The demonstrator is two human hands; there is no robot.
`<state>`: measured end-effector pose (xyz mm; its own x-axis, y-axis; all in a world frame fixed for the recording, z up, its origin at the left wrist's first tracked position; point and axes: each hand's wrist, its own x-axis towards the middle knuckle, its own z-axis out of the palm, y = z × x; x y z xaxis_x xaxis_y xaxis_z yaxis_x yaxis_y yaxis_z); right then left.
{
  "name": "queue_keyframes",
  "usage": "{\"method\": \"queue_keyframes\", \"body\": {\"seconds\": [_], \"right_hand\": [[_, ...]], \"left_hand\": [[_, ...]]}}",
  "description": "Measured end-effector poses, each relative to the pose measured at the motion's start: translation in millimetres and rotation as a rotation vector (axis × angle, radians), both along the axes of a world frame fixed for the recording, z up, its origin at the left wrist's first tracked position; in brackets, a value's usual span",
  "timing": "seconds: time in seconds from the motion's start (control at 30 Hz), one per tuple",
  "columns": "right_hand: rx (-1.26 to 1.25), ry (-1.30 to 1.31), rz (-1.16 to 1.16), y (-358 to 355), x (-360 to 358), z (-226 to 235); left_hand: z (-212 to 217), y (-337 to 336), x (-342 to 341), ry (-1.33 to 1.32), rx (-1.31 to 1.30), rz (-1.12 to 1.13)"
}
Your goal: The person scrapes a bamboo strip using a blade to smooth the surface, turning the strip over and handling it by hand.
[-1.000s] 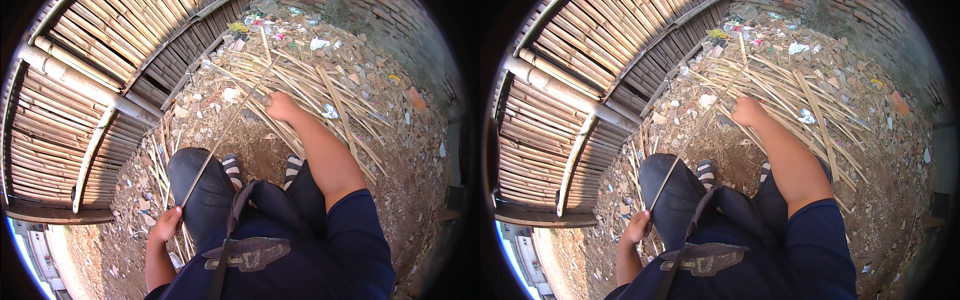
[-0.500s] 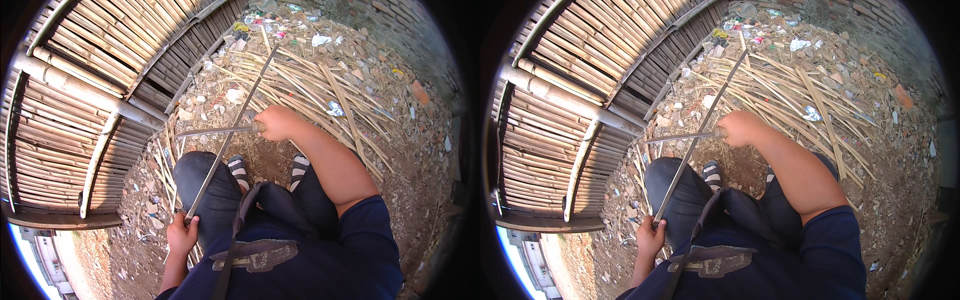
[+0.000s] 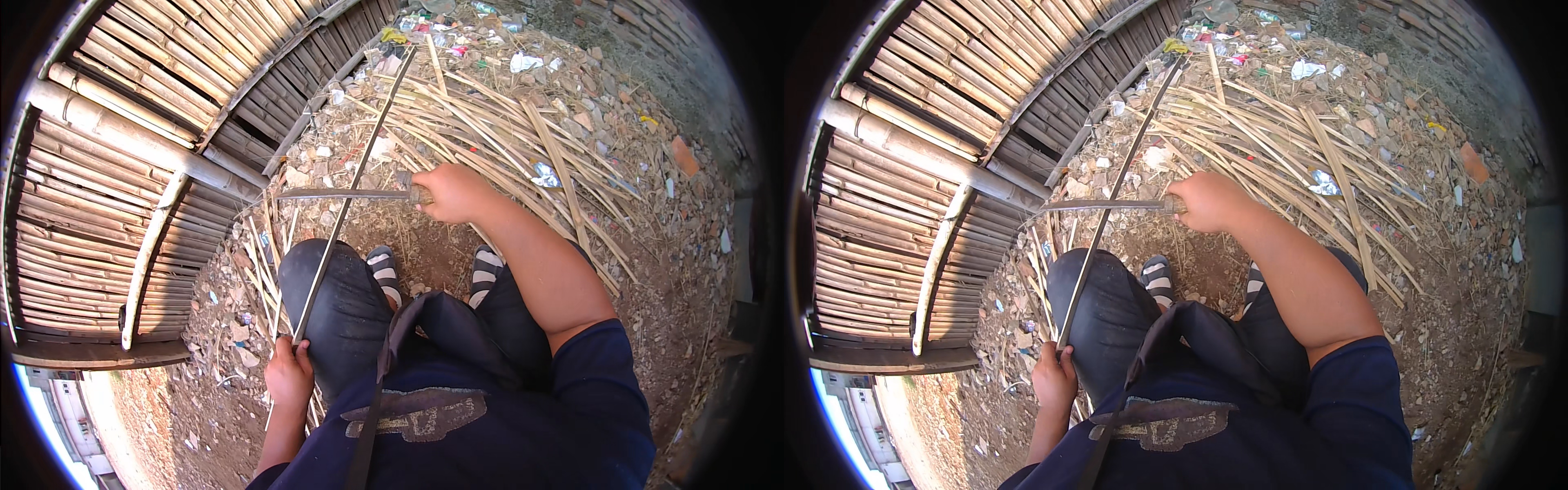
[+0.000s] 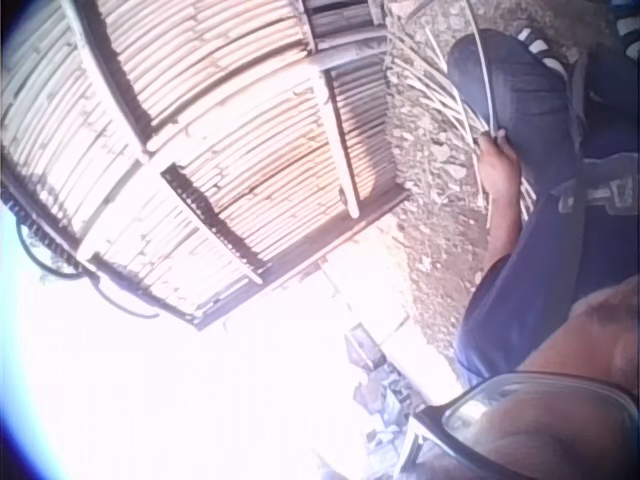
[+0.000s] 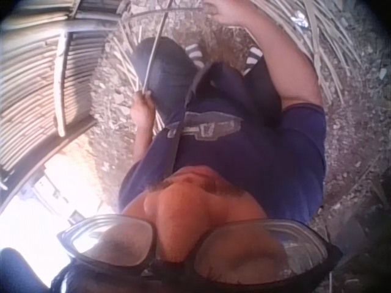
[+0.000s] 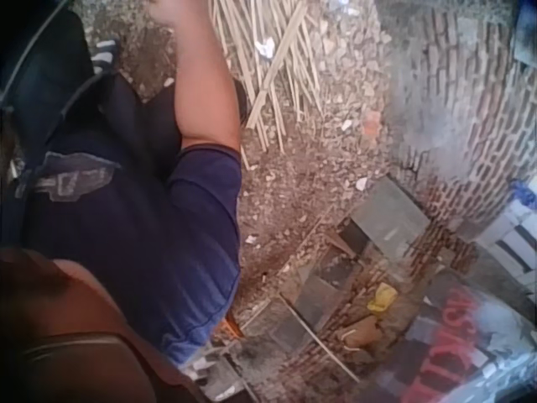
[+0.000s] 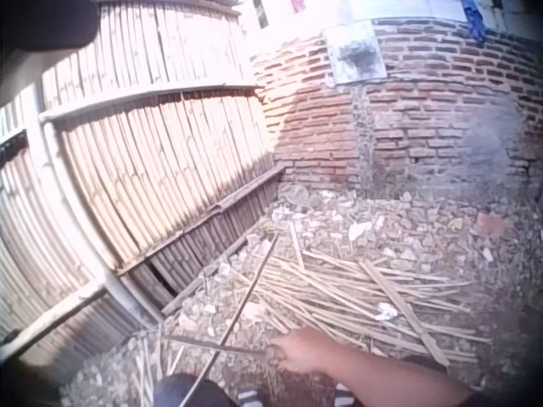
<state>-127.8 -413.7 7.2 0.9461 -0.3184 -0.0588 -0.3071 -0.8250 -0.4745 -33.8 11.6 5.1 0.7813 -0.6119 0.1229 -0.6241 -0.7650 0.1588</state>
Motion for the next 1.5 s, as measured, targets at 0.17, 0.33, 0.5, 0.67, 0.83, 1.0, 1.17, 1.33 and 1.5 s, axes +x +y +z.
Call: {"method": "queue_keyframes", "body": {"seconds": [0.17,0.33,0.5,0.67,0.83,1.0,1.17,1.33,1.5], "right_hand": [[0.012,0.064,-0.017,-2.8,2.7,7.0],[-0.010,0.044,0.042,5.3,5.4,-5.2],[0.123,0.042,-0.220,-27.6,4.5,-29.8],[-0.094,0.053,0.033,17.8,10.9,8.4],[0.046,-0.063,-0.038,-5.8,4.4,-18.1],[-0.053,0.072,-0.058,6.4,7.0,-0.8],[0.073,0.036,-0.103,8.1,8.0,-2.3],[0.053,0.008,-0.084,15.1,13.0,-2.7],[0.158,0.035,0.048,8.4,19.5,-15.9]], "left_hand": [[4.7,0.9,2.1,-0.015,0.006,-0.016],[-0.9,-2.8,-4.2,-0.019,0.008,-0.034],[9.9,-9.9,-4.3,-0.016,0.074,-0.056],[4.0,-0.7,-8.4,0.034,-0.041,-0.029],[10.7,-2.6,3.9,0.123,0.051,-0.038],[15.6,-0.9,11.6,0.202,0.101,-0.021],[19.2,-4.4,15.3,0.405,0.006,-0.009],[15.6,-7.3,15.1,0.352,0.054,-0.019],[0.1,-7.5,15.5,0.375,-0.045,-0.025]]}}
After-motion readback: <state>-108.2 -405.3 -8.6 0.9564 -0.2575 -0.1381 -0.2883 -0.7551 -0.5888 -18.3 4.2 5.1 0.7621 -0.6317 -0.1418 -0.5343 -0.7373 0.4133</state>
